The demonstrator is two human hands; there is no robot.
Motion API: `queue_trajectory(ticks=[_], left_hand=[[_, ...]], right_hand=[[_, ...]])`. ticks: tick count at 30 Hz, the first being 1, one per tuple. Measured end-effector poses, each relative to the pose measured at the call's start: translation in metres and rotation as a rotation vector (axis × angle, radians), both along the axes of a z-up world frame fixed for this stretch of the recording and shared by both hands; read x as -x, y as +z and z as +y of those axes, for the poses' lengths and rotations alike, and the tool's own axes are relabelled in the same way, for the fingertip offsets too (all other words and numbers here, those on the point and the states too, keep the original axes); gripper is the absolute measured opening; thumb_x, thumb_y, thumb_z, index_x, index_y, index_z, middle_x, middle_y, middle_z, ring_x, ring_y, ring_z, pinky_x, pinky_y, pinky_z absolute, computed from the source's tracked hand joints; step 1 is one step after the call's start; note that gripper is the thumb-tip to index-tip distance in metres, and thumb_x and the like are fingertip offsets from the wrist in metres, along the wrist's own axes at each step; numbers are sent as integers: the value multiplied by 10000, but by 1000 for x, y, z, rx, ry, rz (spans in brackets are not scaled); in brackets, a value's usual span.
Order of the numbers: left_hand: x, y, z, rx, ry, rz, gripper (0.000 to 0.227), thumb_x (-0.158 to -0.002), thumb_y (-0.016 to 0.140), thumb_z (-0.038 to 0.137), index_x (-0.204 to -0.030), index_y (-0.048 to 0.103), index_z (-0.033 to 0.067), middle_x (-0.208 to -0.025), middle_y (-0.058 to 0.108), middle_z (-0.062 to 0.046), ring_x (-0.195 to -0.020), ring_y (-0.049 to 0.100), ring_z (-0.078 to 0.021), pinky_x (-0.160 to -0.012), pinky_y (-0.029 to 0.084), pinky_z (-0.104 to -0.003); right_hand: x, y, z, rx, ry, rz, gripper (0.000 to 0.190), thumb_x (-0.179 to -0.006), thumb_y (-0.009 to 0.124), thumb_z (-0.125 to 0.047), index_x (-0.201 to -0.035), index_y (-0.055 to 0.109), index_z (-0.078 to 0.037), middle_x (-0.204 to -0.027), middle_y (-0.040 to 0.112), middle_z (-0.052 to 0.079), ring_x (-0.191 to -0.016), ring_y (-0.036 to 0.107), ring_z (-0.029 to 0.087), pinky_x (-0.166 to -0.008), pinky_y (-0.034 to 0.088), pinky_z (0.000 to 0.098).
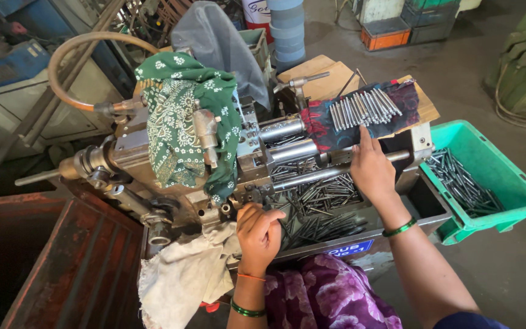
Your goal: The person operates a screw-making machine by repeatedly inserting metal rods into the machine's feed slot and pulling a lever to process them. Finished screws are collected in a tray below the machine.
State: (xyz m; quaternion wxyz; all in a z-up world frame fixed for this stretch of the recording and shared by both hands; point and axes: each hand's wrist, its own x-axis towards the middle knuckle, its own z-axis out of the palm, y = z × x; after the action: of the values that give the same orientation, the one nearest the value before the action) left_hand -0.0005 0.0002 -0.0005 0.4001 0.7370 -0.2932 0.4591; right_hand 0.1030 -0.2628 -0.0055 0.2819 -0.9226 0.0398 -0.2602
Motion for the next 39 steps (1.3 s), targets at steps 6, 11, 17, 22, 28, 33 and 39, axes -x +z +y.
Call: queue_trajectory(ticks=[6, 11, 17, 22, 28, 33, 39], left_hand=[[0, -1, 0, -3, 3, 5, 211, -767, 606, -89, -875, 696, 69, -656, 526, -67, -683, 556, -284, -800, 480, -398], [-1, 0, 0, 2, -2, 2, 208, -765, 608, -87, -879, 693, 64, -668, 539, -69, -700, 579, -286, -781, 467, -392], [0, 0, -1, 3, 16, 1, 209, -767, 604, -92, -871, 701, 61, -660, 519, -75, -682, 554, -285, -811, 490, -398], [-1, -1, -1, 12, 15, -5, 208, -769, 605, -91, -872, 699, 64, -662, 534, -66, -672, 553, -275, -823, 498, -399], [1, 1, 0, 1, 23, 9, 208, -765, 614, -87, -873, 700, 68, -669, 536, -68, -701, 577, -287, -789, 464, -390], [2, 2, -2, 18, 9, 18, 212, -773, 610, -93, -874, 696, 71, -679, 549, -67, -709, 579, -284, -795, 465, -389], [2, 3, -2, 21, 19, 13, 209, -777, 613, -93, -879, 692, 72, -695, 567, -67, -727, 590, -287, -804, 466, -390]], right_hand=[[1, -1, -3, -7, -15, 50, 547, -1029, 508, -242, -1543, 397, -93, -1293, 607, 250, -994, 639, 495, -803, 517, 577], [3, -2, -6, -13, -3, -4, 549, -1024, 513, -242, -1543, 397, -101, -1235, 634, 221, -978, 647, 482, -786, 515, 580], [11, -18, -2, -68, 94, -133, 371, -1045, 520, -190, -1402, 517, -89, -1175, 657, 198, -956, 659, 459, -758, 521, 554], [45, -60, 21, -195, 305, -168, 179, -1051, 544, -183, -1107, 690, -96, -1002, 693, 140, -861, 709, 357, -763, 568, 457], [64, -104, 40, -61, 367, 237, 234, -1011, 523, -283, -1125, 705, -190, -1115, 724, 112, -948, 706, 377, -816, 568, 482], [54, -113, 40, 159, 340, 603, 288, -962, 566, -270, -1210, 705, -316, -1097, 735, 110, -1021, 695, 369, -908, 545, 505], [56, -108, 41, 80, 353, 587, 283, -938, 576, -227, -1172, 720, -295, -1115, 748, 65, -1055, 689, 342, -917, 540, 485]])
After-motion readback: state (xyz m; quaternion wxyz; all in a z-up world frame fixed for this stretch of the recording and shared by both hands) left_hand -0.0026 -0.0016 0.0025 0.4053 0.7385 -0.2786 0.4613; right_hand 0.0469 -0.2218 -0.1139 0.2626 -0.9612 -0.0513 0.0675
